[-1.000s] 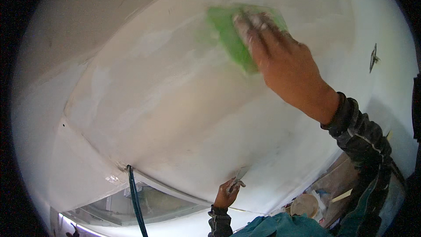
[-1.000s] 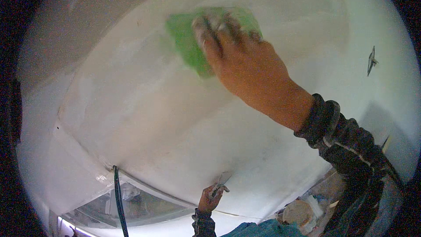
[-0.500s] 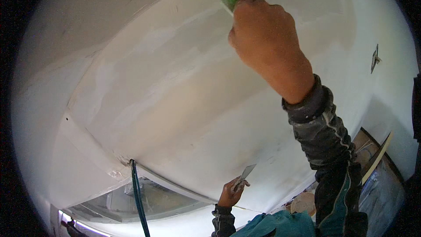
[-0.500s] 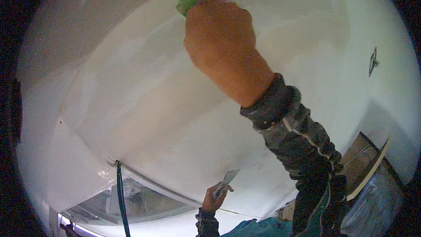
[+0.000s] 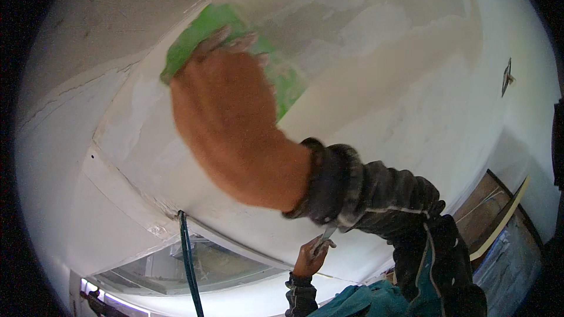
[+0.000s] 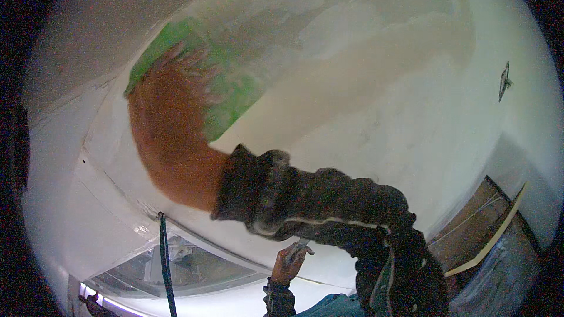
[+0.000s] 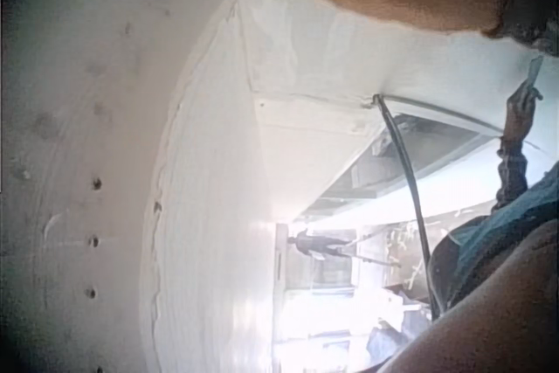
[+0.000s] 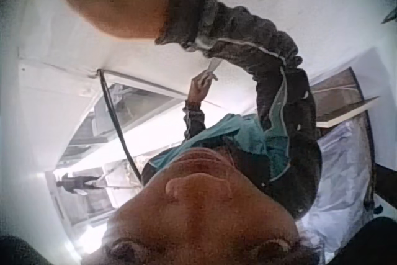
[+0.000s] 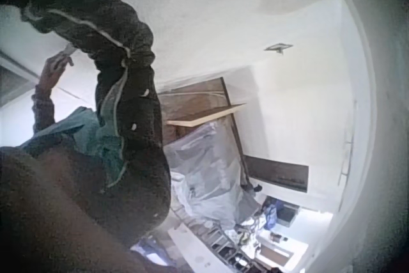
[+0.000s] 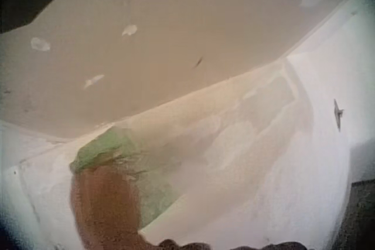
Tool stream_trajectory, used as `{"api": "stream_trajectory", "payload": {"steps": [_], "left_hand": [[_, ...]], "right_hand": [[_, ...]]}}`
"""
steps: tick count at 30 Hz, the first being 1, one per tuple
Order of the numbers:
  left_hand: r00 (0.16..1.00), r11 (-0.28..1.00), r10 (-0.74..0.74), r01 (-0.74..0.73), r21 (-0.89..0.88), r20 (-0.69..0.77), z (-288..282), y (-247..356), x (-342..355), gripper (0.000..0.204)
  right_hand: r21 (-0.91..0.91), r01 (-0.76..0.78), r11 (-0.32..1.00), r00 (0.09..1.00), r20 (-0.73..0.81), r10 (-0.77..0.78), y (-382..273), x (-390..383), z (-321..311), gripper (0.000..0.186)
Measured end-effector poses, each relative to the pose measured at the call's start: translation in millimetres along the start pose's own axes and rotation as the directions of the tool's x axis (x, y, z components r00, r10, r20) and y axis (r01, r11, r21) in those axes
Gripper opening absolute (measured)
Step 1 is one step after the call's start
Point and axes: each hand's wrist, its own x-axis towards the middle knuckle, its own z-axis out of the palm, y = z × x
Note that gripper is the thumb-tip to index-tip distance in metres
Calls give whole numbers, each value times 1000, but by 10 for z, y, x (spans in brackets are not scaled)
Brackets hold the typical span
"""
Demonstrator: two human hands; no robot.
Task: The person smooths joint compound along the ceiling corner by hand, loads compound onto a flexible spreader using a putty knife, and applies the compound along the upper wall.
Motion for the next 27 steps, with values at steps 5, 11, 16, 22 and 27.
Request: {"api": "stream_trajectory", "payload": {"steps": [5, 11, 16, 22, 27], "left_hand": [[999, 998, 8, -11, -54, -48, 59, -26, -24, 11], [985, 987, 90, -70, 143, -145, 189, -444, -136, 18], [999, 997, -39, 41, -64, 28, 26, -7, -1, 14], [986, 986, -147, 153, -65, 82, 26, 130, 20, 12], [999, 994, -43, 42, -97, -2, 39, 70, -46, 14]], "right_hand": [[-177, 230, 957, 942, -206, -265, -138, -86, 240, 30], [87, 386, 918, 923, -41, -384, -258, -295, 119, 35], [-245, 239, 940, 929, -224, -295, 218, -529, 224, 54], [-444, 297, 846, 854, -272, -443, 703, -268, 376, 55], [-572, 281, 771, 788, -321, -525, 843, -62, 347, 55]]}}
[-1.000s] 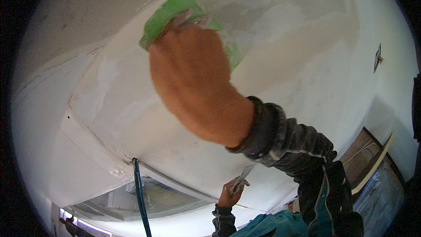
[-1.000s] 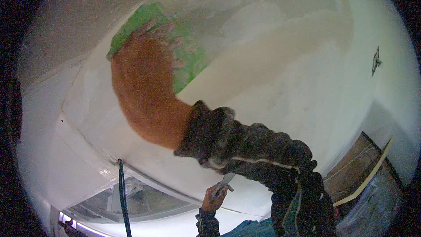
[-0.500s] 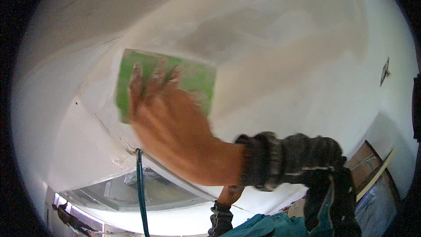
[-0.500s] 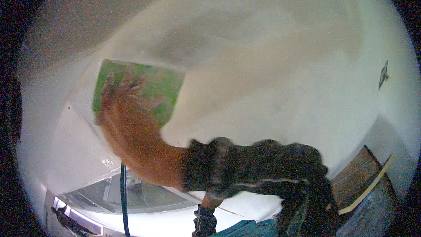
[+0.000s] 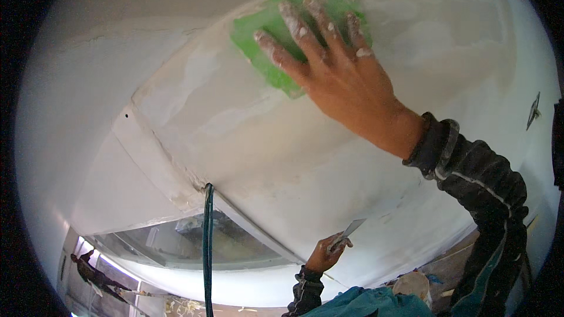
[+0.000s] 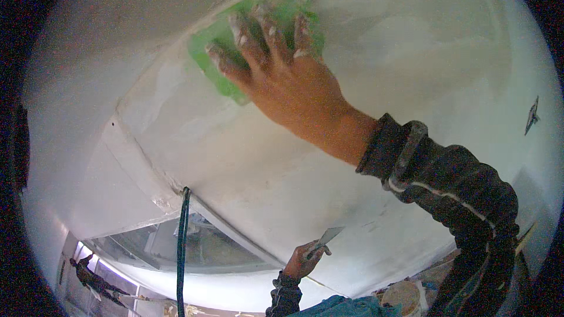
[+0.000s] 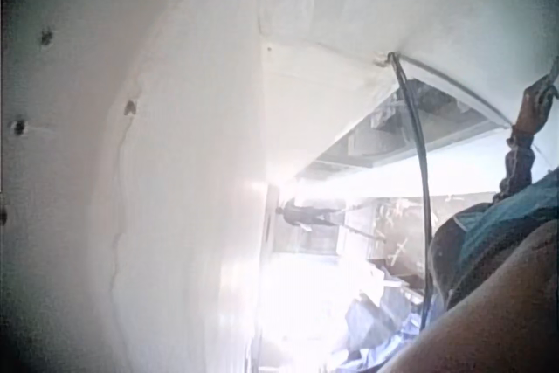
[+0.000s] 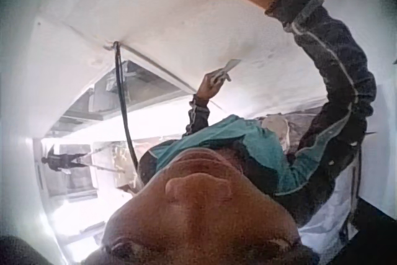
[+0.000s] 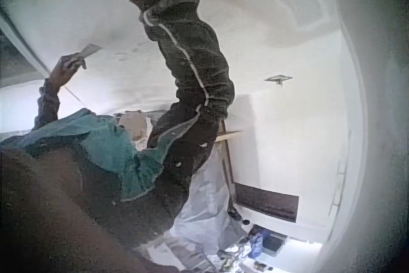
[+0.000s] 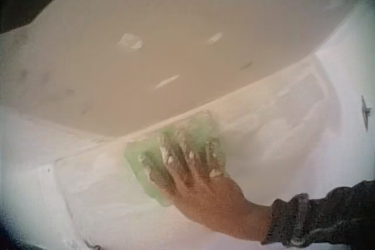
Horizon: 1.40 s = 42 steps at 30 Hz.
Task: The person smooths joint compound along the ceiling corner by hand, loads compound onto a flexible spreader using a putty knife, and applies the compound along the upper wall.
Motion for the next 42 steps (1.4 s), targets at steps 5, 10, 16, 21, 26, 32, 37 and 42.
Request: {"api": "stream_trajectory", "payload": {"steps": [5, 10, 16, 21, 26, 32, 37, 42], "left_hand": [[999, 1000, -13, 13, -22, 29, -16, -34, -27, 15], [999, 1000, -25, 25, -16, 20, -82, -4, -24, 14], [999, 1000, -9, 9, 6, 37, -108, -145, -33, 13], [994, 996, -90, 91, -4, 59, -121, -97, -5, 11], [1000, 999, 13, -13, 29, 15, -107, -255, 35, 11], [998, 999, -25, 23, 34, 60, -71, -140, 128, 17], [995, 996, -83, 84, -24, 56, -26, -53, 135, 22], [997, 997, -46, 49, -53, 60, -6, -43, 115, 13]], "right_hand": [[-69, -8, 998, 999, 34, 11, 117, 22, 91, 56], [-91, -29, 995, 999, -47, 25, 123, -16, 142, 55], [-80, -30, 996, 993, -113, 21, 169, 5, 163, 51], [-138, 82, 987, 995, 70, -72, 199, 66, 59, 81], [-68, 26, 997, 987, 163, -15, -97, -123, -151, 57], [24, -221, 975, 929, 310, 203, -114, -220, -640, 61], [36, -411, 911, 881, 273, 387, 162, -11, -565, 51], [23, -410, 912, 894, 205, 397, 134, 61, -426, 46]]}}
